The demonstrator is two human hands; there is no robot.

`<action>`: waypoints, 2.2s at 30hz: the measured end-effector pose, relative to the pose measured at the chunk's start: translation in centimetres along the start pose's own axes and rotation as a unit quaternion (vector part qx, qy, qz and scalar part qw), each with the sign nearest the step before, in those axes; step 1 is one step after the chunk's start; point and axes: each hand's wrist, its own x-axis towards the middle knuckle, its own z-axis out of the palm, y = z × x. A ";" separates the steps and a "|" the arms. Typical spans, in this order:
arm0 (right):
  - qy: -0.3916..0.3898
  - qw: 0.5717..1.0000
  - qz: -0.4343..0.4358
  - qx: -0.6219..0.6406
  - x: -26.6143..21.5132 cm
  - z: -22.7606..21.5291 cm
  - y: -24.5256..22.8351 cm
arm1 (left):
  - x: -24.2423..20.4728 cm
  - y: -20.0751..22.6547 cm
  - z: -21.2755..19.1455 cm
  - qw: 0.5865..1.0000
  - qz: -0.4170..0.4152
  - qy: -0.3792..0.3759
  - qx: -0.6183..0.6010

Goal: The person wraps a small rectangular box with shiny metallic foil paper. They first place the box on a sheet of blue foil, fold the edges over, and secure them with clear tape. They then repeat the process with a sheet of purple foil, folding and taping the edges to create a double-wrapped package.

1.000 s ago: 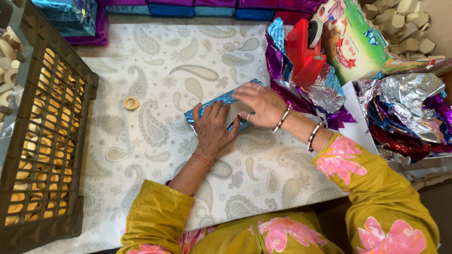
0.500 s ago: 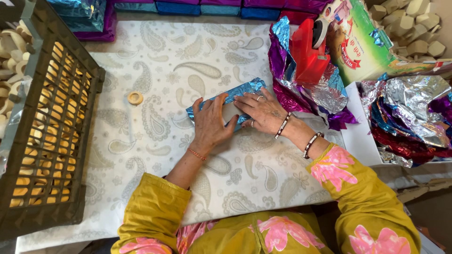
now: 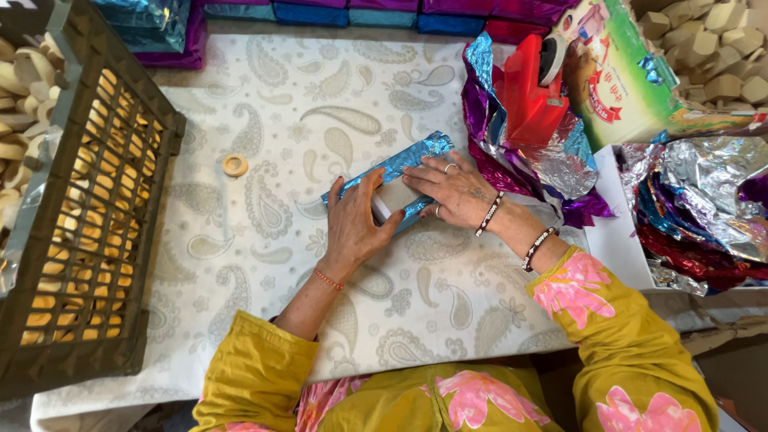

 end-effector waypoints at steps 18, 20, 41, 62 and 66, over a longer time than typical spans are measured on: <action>0.247 0.822 0.505 0.091 -8.8 -3.1 20.3 | -0.2 0.0 0.1 0.999 0.020 0.017 0.022; 0.216 0.829 0.513 0.064 -8.9 -1.1 22.9 | -0.3 0.0 0.1 0.999 0.024 0.019 0.024; 0.312 0.682 0.578 0.321 -6.7 2.8 29.2 | -0.2 0.1 0.0 0.998 0.034 0.015 0.042; 0.373 0.603 0.525 0.471 -9.2 6.5 27.0 | -0.1 -0.1 -0.1 0.999 0.034 0.014 0.039; 0.400 0.620 0.518 0.434 -9.2 7.5 26.9 | 0.0 0.0 -0.4 1.000 0.020 0.006 0.011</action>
